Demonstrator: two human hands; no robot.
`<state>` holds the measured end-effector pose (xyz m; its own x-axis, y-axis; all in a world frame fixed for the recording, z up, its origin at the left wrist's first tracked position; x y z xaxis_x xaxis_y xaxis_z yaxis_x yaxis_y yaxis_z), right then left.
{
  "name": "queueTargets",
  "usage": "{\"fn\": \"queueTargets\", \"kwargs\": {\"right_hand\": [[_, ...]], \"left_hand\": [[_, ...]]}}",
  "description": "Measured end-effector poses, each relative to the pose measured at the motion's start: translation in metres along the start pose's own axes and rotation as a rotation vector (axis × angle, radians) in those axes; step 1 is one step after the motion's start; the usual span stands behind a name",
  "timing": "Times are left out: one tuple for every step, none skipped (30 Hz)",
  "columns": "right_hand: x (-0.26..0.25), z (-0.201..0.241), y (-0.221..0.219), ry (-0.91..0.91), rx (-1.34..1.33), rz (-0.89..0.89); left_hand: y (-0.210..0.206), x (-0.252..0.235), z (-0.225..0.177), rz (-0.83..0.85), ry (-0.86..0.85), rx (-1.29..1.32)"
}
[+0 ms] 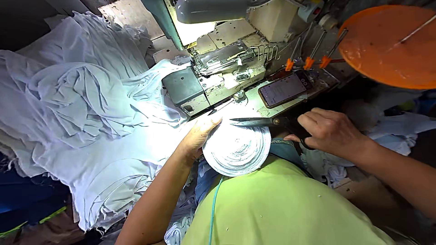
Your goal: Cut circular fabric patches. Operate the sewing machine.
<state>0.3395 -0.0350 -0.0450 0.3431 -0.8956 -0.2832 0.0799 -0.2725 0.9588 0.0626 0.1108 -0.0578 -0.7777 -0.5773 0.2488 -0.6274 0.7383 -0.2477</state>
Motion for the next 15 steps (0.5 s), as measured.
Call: {"fn": "queueTargets", "kwargs": {"right_hand": [[0.002,0.001,0.001,0.001,0.026,-0.008],[0.003,0.002,0.001,-0.001,0.045,-0.017],[0.004,0.003,0.001,-0.005,0.054,-0.019],[0.005,0.003,0.001,-0.01,0.056,-0.017],[0.004,0.004,0.0,-0.013,0.06,-0.014],[0.003,0.004,-0.001,-0.013,0.065,-0.011],[0.001,0.005,-0.002,-0.014,0.072,-0.009],[-0.001,0.007,-0.003,-0.01,0.078,-0.006],[-0.004,0.008,-0.004,-0.006,0.087,-0.005],[-0.007,0.008,-0.004,0.0,0.095,-0.001],[-0.01,0.009,-0.004,0.006,0.099,0.005],[-0.012,0.009,-0.005,0.012,0.106,0.01],[-0.012,0.009,-0.006,0.019,0.112,0.011],[-0.012,0.009,-0.006,0.03,0.113,0.011],[-0.012,0.009,-0.007,0.045,0.108,0.007]], "left_hand": [[-0.001,0.0,0.001,0.0,0.002,0.013],[-0.002,0.0,0.002,-0.002,0.003,0.019],[-0.003,0.0,0.002,0.002,0.003,0.028],[-0.004,0.0,0.002,0.012,0.003,0.041],[-0.004,0.0,0.002,0.02,0.005,0.046],[-0.004,0.0,0.001,0.024,0.009,0.041],[-0.005,-0.001,0.001,0.025,0.015,0.037],[-0.005,-0.001,0.001,0.034,0.017,0.034],[-0.006,-0.002,0.001,0.042,0.02,0.04],[-0.006,-0.002,0.001,0.052,0.023,0.049],[-0.005,-0.002,0.001,0.055,0.029,0.055],[-0.005,-0.001,0.001,0.047,0.035,0.06],[-0.005,-0.001,0.001,0.041,0.035,0.062],[-0.004,0.0,0.002,0.052,0.03,0.075],[-0.004,0.0,0.003,0.063,0.029,0.076]]}}
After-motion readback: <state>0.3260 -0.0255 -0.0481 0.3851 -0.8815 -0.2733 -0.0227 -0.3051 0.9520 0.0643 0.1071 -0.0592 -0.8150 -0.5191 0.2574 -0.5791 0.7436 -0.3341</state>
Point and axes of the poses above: each hand's wrist, its own x-axis away from the middle knuckle, its own y-axis out of the back of the hand, z = x × y, the point moved 3 cm from there along -x, towards the middle knuckle, and after that the axes turned 8 degrees about z, right-handed, at the moved point
